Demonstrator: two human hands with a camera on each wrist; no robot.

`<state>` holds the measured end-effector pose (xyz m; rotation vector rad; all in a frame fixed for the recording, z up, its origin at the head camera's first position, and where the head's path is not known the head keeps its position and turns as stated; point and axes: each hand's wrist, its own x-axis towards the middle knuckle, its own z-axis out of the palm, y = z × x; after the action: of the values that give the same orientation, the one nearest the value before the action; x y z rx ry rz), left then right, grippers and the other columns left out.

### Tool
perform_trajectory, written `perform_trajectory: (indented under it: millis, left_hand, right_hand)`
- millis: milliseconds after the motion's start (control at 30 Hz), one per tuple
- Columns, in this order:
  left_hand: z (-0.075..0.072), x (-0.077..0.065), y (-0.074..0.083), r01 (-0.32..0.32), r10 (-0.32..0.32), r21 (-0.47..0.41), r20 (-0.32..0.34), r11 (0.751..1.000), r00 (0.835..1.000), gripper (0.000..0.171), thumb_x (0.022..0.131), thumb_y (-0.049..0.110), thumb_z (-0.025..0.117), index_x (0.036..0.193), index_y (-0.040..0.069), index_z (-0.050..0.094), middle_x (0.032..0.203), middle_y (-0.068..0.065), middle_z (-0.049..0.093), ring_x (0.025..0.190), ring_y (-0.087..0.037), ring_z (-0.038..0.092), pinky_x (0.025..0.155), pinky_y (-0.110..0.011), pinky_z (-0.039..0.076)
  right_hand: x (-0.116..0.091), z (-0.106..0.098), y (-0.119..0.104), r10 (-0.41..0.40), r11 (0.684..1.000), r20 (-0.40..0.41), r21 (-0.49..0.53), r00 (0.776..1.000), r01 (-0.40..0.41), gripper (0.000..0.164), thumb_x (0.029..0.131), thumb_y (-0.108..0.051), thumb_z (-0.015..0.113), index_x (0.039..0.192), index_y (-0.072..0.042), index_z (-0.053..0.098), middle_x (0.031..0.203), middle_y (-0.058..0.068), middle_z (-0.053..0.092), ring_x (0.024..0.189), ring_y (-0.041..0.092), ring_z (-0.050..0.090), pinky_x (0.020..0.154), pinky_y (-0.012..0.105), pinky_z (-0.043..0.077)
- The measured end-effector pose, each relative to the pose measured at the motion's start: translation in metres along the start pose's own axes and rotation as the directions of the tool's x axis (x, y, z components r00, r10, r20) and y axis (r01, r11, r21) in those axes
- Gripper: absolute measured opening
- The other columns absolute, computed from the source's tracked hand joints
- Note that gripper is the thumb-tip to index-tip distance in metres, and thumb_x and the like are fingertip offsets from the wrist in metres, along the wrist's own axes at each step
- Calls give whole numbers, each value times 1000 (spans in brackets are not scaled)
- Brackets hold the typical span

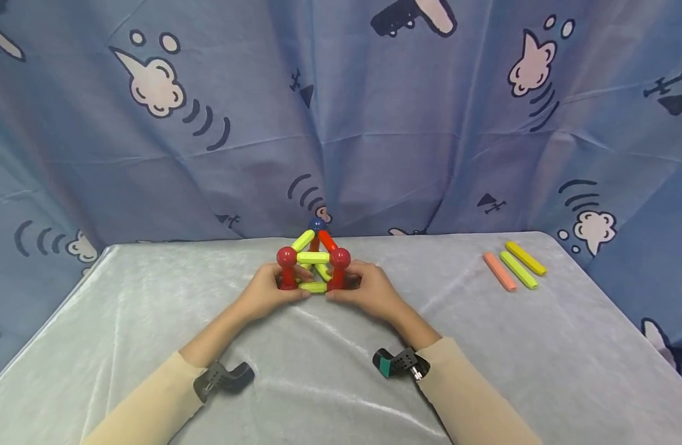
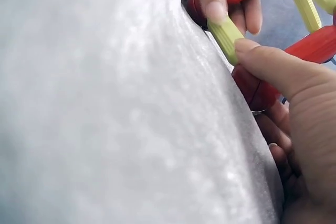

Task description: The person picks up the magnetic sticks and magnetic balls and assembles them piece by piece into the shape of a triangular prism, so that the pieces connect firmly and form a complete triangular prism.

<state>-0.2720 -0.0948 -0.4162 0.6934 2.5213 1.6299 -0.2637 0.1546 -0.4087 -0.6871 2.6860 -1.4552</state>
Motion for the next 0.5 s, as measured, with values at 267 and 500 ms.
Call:
perform_trajectory:
  millis: [267,500]
  left_hand:
    - [-13,0,-6,-3,5,-80,30,997,1000,25,84,15,82,108,9,77,103,-8,77,84,-14,65,76,-23,53]
    - [-48,-4,7,26,-23,-35,60,999,998,43,92,20,75,133,10,65,121,-12,73,105,-19,69,92,-29,56]
  right_hand:
    - [0,-31,-5,26,999,159,-30,987,-22,44,83,-24,84,122,-9,71,110,9,75,95,19,70,81,27,57]
    - [-16,-112,-20,109,955,134,-288,985,-66,54,87,-30,81,134,-8,65,125,16,71,109,28,69,90,40,59]
